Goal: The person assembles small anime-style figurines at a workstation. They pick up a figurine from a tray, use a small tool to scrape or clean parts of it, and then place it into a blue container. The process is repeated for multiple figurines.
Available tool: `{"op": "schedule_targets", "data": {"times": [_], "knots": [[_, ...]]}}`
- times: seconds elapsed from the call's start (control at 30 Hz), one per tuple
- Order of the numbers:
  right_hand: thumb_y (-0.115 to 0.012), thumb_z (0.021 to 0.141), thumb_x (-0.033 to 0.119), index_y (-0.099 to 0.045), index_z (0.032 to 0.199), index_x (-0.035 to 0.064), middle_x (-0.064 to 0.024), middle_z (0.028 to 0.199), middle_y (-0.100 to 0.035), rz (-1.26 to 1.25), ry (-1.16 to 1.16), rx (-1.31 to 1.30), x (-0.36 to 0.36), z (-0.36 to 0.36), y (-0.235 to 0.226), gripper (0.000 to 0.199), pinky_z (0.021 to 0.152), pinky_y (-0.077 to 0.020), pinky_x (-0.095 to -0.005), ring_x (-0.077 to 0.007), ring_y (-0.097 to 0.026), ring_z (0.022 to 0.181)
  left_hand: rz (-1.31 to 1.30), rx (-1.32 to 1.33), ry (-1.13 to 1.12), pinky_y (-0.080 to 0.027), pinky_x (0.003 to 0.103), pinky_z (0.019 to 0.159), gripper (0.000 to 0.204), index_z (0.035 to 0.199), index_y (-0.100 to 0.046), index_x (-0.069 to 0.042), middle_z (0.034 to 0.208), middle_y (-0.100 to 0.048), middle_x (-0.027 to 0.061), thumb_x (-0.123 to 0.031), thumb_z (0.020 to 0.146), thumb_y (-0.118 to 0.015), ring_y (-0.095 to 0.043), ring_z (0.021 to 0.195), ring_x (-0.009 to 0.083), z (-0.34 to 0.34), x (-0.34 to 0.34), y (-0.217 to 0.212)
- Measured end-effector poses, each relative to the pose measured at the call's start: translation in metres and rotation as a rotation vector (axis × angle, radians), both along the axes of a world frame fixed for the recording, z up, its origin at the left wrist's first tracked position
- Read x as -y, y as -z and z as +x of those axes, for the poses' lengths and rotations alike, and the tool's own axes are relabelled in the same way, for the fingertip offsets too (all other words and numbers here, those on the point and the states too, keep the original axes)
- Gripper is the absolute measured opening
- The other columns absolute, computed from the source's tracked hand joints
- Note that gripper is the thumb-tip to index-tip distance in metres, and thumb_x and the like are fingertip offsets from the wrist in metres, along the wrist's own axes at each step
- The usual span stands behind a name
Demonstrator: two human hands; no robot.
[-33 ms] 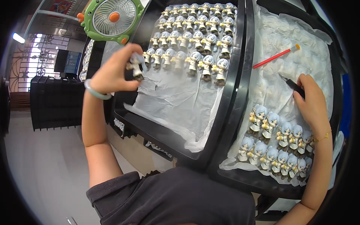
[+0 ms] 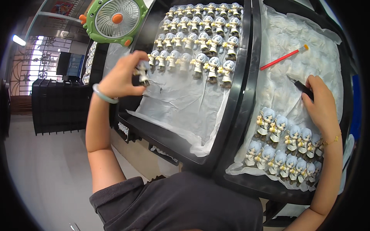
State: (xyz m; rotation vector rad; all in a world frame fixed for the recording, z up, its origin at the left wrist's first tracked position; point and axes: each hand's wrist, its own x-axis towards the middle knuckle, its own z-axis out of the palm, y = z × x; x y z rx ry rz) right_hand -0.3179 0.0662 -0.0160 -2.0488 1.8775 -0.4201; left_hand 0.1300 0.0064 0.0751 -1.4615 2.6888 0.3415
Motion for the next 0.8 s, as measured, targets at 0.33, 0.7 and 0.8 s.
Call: {"op": "schedule_targets", "data": {"times": [0.33,0.7,0.8], "knots": [[-0.058,0.07,0.004,-0.045,0.084,0.0021,-0.0144,0.079,-0.049,-0.004,0.012,-0.038,-0.001,-0.001,0.0,0.019,0.067,-0.0405,-0.0373,-0.0325,-0.051,0.076,-0.286,0.361,0.041,-0.019,0.048,0.104,0.061,0.111,-0.047,-0.01,0.106,-0.048,0.0061,-0.013,0.055,-0.072,-0.042,0.109,0.0249,0.023,-0.018,0.056],[-0.06,0.074,0.015,-0.05,0.084,0.0036,-0.0123,0.084,-0.055,0.041,-0.024,-0.186,0.0,-0.003,-0.008,0.018,0.069,-0.0427,-0.041,-0.0321,-0.055,0.08,-0.234,-0.222,0.43,-0.034,0.044,0.093,0.038,0.096,-0.058,-0.006,0.086,-0.057,0.0081,0.0,0.059,-0.066,-0.054,0.091,0.0277,-0.136,-0.041,0.001],[-0.06,0.074,0.016,-0.051,0.084,0.0036,-0.0125,0.085,-0.056,0.018,-0.023,-0.187,-0.003,-0.002,-0.011,0.018,0.069,-0.0435,-0.0412,-0.0318,-0.055,0.081,-0.28,-0.219,0.773,-0.037,0.037,0.082,0.027,0.092,-0.057,-0.008,0.084,-0.055,0.0039,-0.012,0.066,-0.063,-0.052,0.085,0.0205,-0.194,-0.051,0.011]]}}
